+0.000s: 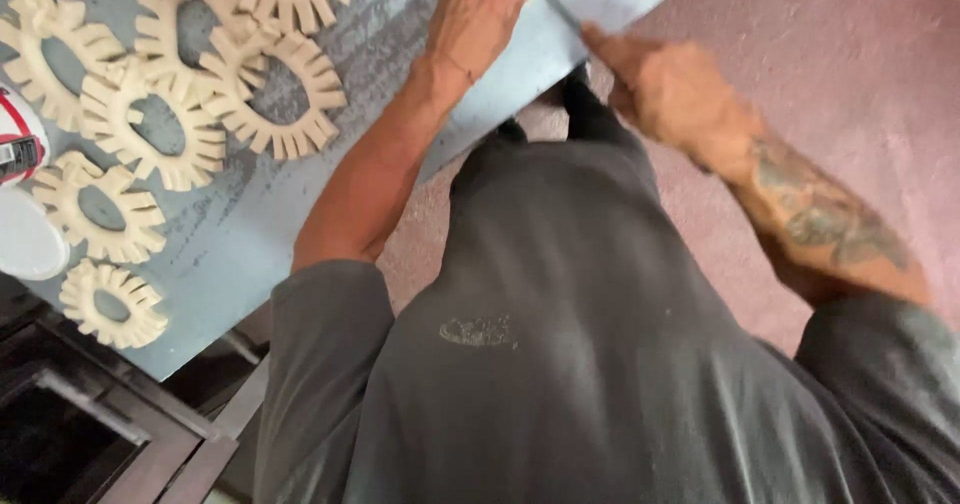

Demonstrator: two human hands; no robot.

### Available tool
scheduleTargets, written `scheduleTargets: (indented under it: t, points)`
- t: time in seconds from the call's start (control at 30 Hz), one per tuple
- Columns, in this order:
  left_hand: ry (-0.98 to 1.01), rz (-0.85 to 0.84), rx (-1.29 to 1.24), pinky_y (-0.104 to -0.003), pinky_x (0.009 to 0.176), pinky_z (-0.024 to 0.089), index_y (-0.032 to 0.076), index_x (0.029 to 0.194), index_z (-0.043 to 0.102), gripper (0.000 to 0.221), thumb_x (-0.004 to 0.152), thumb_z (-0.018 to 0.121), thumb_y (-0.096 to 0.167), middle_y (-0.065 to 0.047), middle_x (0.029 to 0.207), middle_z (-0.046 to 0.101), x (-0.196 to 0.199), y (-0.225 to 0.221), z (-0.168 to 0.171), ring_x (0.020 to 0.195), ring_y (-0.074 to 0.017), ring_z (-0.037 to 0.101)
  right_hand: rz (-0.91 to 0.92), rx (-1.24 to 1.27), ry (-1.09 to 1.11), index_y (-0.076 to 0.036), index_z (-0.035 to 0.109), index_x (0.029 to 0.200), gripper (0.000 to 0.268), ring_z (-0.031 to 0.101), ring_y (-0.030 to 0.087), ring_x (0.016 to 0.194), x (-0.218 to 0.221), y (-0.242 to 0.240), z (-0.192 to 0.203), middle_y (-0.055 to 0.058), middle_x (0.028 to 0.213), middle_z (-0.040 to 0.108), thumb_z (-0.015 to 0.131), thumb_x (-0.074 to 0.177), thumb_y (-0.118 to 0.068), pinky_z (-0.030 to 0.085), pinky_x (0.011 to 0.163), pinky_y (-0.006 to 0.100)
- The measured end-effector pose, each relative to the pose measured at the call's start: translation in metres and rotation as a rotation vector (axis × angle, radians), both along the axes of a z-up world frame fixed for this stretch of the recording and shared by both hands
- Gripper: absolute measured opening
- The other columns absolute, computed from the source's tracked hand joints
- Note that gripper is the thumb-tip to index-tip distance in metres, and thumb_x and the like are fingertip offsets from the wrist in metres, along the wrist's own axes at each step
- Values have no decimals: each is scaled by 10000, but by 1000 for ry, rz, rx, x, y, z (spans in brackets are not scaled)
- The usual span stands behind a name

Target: Cutting strips of dough and shaping them into circular decorative pastries on a production table

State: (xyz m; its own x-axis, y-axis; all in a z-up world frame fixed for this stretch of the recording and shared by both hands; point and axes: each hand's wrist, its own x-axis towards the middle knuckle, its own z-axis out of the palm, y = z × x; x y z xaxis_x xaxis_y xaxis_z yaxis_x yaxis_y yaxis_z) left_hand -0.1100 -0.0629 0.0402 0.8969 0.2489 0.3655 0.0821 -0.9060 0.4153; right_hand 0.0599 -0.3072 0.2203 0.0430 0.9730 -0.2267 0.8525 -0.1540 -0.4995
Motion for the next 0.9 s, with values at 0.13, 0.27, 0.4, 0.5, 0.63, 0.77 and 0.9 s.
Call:
scheduleTargets:
  t: [0.13, 0.27, 0.4, 0.5, 0.63, 0.77, 0.9]
  points:
    - [-4, -9, 17, -649, 767, 513, 85, 1237, 698, 142, 1135, 791, 122, -129, 1280, 604, -14, 0, -26, 1076, -470, 605, 47, -58, 51, -28, 492, 1815, 856, 772, 466, 1087, 2, -18, 2, 253, 1430, 761, 637, 974, 45, 588, 889, 541]
    - [-15, -38, 1, -514, 698, 526, -8, 985, 714, 164, 1063, 855, 14, -107, 1059, 606, -21, -1, 19, 982, -342, 640, 34, -5, 39, 17, 562, 1788, 778, 779, 372, 719, -4, -13, 24, 191, 1156, 817, 646, 1016, 66, 663, 618, 509]
    - [-103, -4, 31, -462, 620, 435, 14, 946, 699, 158, 997, 832, -52, -88, 984, 611, -16, -1, 20, 815, -316, 602, 9, -86, 80, 48, 509, 1769, 753, 810, 377, 647, -20, 8, 19, 304, 1488, 756, 629, 1031, 134, 708, 638, 501]
    - [18, 1, 13, -492, 666, 529, 38, 1010, 754, 148, 1012, 902, 51, -89, 1031, 661, -29, -6, 20, 867, -326, 654, -40, -267, 94, -22, 450, 1803, 763, 796, 336, 569, -23, 0, 38, 323, 1638, 629, 626, 1070, 93, 699, 492, 456]
    - [-34, -6, -28, -519, 666, 497, 4, 1030, 724, 124, 1066, 842, 15, -99, 1123, 634, -30, -4, 12, 919, -357, 632, 1, -102, 104, 57, 540, 1744, 737, 795, 402, 796, -21, 1, 37, 337, 1538, 710, 614, 1013, 106, 672, 652, 508]
    - [-120, -25, 65, -524, 679, 524, 7, 1095, 736, 140, 1027, 858, 6, -147, 1204, 662, -32, -2, -2, 1068, -412, 677, 19, -168, 13, -58, 444, 1833, 868, 809, 474, 928, -31, 3, -4, 216, 1341, 811, 764, 1027, -46, 633, 805, 587]
    - [39, 58, 25, -422, 506, 329, 100, 840, 606, 247, 1041, 701, -8, -39, 865, 561, -40, -12, 13, 696, -210, 495, -53, -273, 168, -40, 493, 1769, 800, 706, 468, 1313, -34, -4, 39, 205, 1707, 585, 640, 993, 89, 544, 1156, 555]
